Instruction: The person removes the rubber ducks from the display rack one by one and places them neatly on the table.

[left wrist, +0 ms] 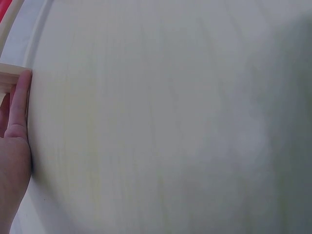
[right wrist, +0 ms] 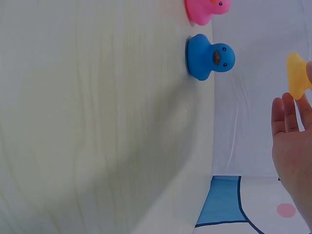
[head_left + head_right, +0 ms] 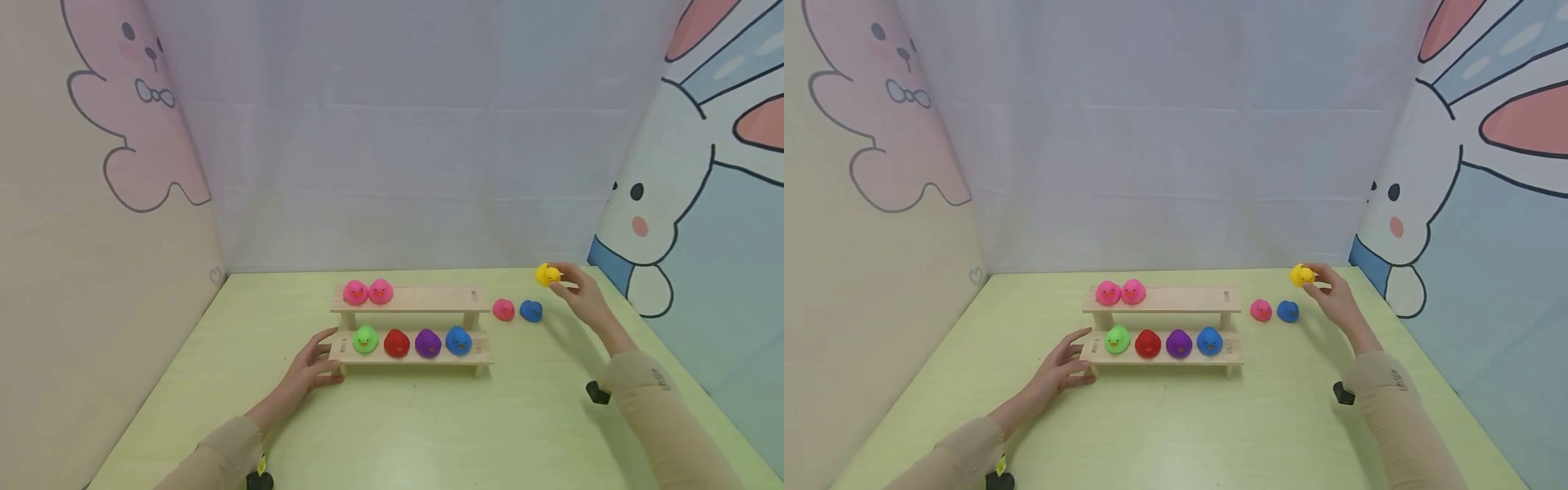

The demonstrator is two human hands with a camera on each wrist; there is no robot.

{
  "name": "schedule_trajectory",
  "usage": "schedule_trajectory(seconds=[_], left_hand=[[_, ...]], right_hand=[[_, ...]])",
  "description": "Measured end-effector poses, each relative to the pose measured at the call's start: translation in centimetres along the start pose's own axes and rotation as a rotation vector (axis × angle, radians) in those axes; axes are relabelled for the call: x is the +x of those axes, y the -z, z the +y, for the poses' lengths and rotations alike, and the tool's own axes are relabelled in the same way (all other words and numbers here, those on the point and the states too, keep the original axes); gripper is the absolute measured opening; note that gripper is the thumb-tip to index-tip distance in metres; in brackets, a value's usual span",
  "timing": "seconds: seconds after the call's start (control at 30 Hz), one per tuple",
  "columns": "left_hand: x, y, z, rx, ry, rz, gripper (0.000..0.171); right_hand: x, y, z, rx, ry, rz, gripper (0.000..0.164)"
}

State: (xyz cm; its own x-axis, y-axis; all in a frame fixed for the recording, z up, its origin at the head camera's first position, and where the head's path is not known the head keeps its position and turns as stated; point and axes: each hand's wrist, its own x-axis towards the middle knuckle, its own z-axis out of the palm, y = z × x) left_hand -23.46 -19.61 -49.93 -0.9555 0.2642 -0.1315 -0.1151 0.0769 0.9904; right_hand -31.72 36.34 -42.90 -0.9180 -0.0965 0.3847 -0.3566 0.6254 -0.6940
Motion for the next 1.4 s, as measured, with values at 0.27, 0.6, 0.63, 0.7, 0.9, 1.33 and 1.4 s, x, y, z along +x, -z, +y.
schedule_trajectory(seconds=[0.27,0.6,0.63,0.7,0.9,1.33,1.4], left_hand=[[0.0,0.1,-0.1,-0.016,-0.012,-0.003,0.067],[0.0,0.1,-0.1,-0.013,-0.015,-0.006,0.067],[0.0,0.1,-0.1,-0.012,-0.015,-0.006,0.067],[-0.1,0.1,0.0,-0.004,-0.014,-0.006,0.067],[-0.1,0.0,0.1,0.002,-0.005,-0.001,0.067],[-0.1,0.1,0.1,-0.009,-0.008,-0.010,0.068],[-0.1,0.1,0.1,-0.012,-0.008,-0.009,0.067]], right_hand=[[-0.9,0.6,1.7,-0.024,-0.039,-0.007,0.046],[-2.2,0.8,3.6,-0.055,-0.088,-0.042,0.045],[-2.4,0.9,3.9,-0.056,-0.087,-0.062,0.045],[-2.7,1.0,4.5,-0.050,-0.112,-0.090,0.047],[-3.6,1.1,5.8,-0.007,-0.206,-0.183,0.049],[-3.7,1.0,6.2,0.074,-0.329,-0.294,0.062],[-3.7,1.1,6.3,0.076,-0.336,-0.298,0.064]])
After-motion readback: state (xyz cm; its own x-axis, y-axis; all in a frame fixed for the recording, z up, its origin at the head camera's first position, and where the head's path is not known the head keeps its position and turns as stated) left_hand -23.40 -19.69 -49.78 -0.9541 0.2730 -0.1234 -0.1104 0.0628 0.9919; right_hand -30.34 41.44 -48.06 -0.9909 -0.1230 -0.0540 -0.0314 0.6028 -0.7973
